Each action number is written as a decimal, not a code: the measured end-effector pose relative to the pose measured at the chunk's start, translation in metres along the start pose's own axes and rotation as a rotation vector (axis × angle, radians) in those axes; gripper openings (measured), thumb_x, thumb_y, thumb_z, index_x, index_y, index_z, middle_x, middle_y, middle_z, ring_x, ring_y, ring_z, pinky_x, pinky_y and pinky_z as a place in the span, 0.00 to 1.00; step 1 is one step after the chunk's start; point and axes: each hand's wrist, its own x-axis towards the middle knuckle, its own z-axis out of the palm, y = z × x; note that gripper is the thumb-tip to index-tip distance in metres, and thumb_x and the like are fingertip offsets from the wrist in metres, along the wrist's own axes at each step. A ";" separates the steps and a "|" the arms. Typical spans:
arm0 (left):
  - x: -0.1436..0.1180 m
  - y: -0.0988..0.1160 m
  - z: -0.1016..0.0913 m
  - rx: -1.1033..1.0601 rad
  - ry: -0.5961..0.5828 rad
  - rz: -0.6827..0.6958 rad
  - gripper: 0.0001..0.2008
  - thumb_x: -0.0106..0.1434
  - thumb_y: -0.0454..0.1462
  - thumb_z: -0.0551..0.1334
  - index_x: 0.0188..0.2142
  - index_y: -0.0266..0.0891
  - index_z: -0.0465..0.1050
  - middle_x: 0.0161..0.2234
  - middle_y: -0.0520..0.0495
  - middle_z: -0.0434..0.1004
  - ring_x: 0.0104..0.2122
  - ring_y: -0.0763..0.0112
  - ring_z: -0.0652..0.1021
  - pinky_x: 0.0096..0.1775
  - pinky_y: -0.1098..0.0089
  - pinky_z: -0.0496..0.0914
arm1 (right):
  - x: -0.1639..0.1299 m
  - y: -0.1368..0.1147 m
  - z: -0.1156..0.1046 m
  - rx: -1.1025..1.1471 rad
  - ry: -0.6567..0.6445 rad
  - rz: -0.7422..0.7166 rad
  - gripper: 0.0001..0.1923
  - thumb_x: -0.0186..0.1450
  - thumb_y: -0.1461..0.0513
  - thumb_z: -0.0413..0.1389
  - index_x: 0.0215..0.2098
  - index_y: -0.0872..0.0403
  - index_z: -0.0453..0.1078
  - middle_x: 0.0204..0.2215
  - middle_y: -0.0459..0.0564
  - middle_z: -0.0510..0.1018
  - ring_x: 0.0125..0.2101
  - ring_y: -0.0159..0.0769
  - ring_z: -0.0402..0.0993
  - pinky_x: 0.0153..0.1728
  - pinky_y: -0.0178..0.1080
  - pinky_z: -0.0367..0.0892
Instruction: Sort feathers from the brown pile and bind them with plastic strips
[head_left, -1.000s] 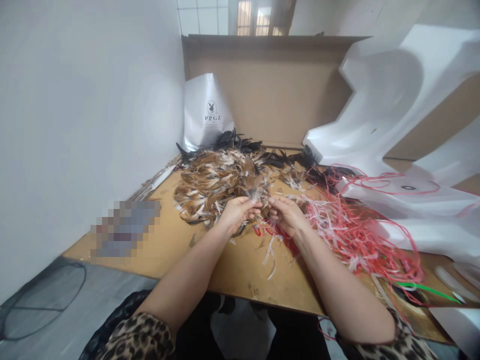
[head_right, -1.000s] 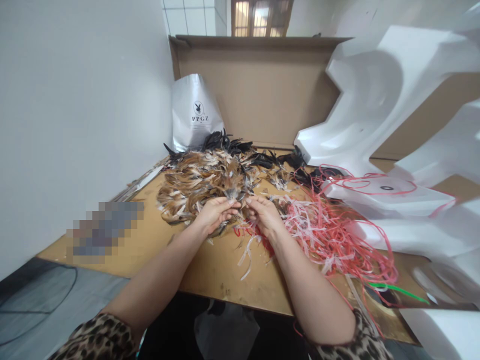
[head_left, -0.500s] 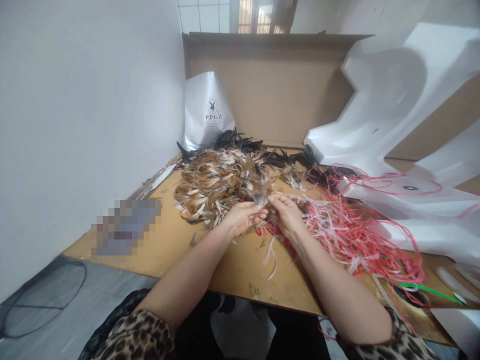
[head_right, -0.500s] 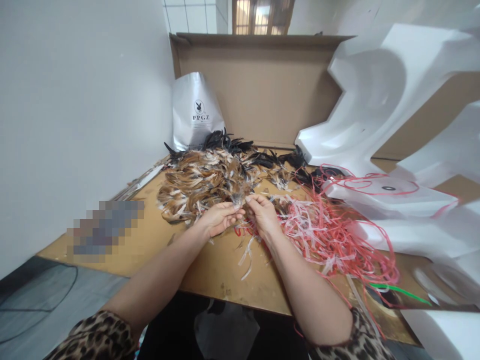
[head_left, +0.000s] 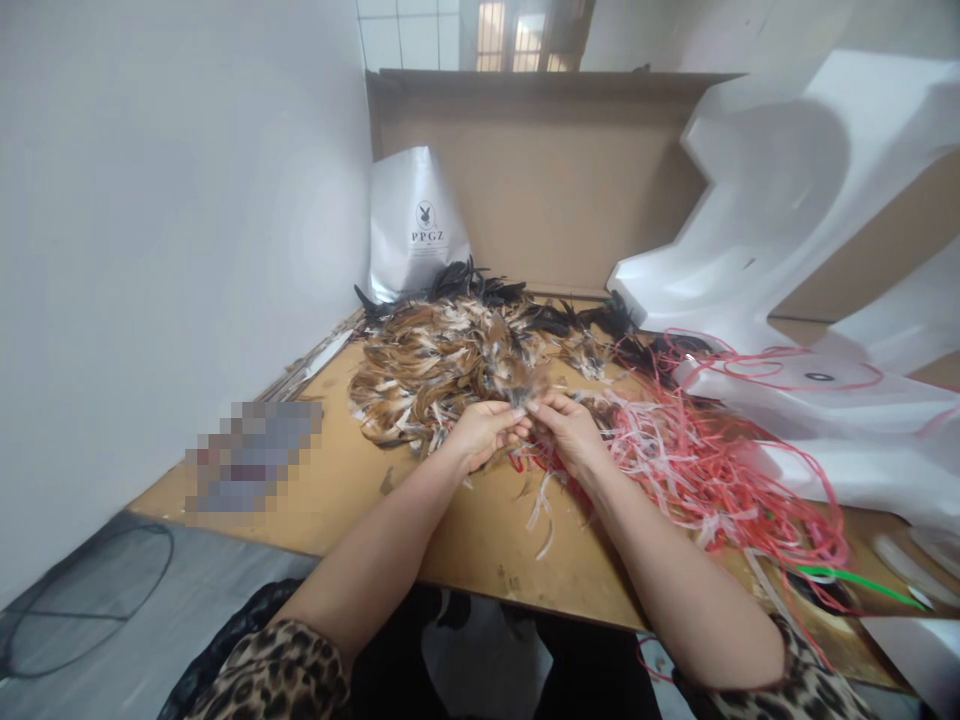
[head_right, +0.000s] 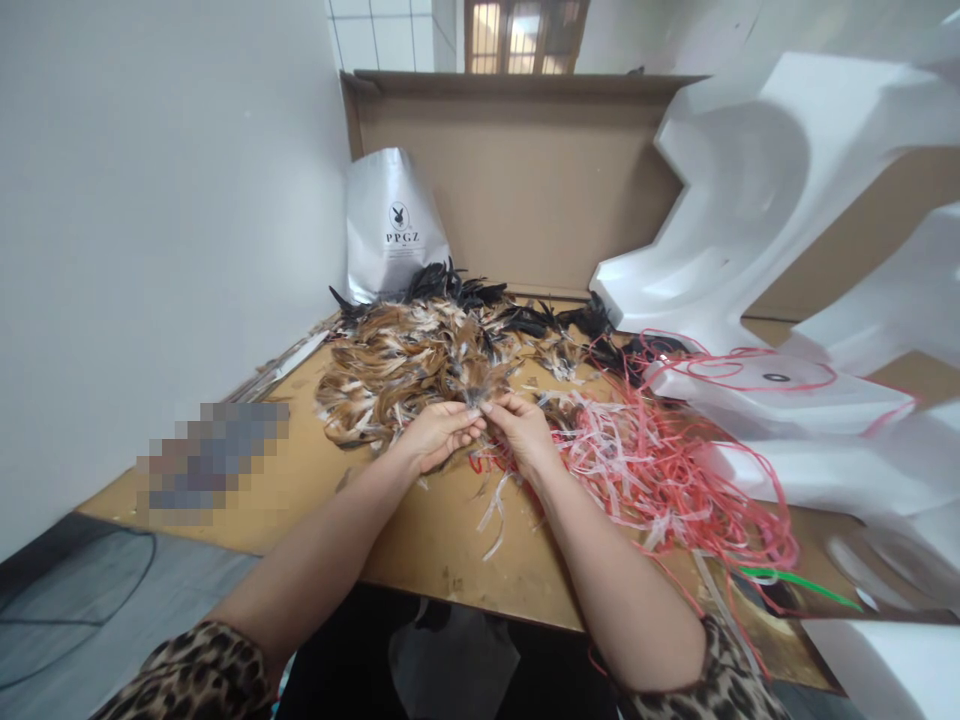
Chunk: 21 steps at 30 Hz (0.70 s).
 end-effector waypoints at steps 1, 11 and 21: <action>-0.001 0.000 0.001 0.017 -0.008 -0.005 0.09 0.48 0.34 0.64 0.28 0.28 0.71 0.24 0.45 0.73 0.21 0.82 0.71 0.23 0.81 0.63 | 0.000 0.000 0.000 -0.004 0.012 0.005 0.11 0.46 0.59 0.62 0.20 0.56 0.65 0.14 0.40 0.66 0.15 0.22 0.57 0.18 0.29 0.52; -0.002 0.002 0.003 0.193 -0.008 0.015 0.14 0.47 0.41 0.64 0.28 0.29 0.71 0.24 0.43 0.74 0.19 0.79 0.71 0.21 0.79 0.62 | 0.001 0.002 -0.002 -0.039 0.019 -0.008 0.12 0.46 0.57 0.61 0.20 0.56 0.65 0.14 0.39 0.66 0.15 0.22 0.56 0.18 0.30 0.52; 0.002 0.016 -0.009 0.058 0.216 0.182 0.13 0.49 0.40 0.63 0.31 0.31 0.70 0.30 0.43 0.75 0.22 0.80 0.72 0.21 0.81 0.62 | 0.010 0.013 -0.022 -0.856 -0.094 -0.171 0.09 0.51 0.58 0.55 0.26 0.55 0.71 0.21 0.46 0.74 0.22 0.30 0.66 0.26 0.33 0.59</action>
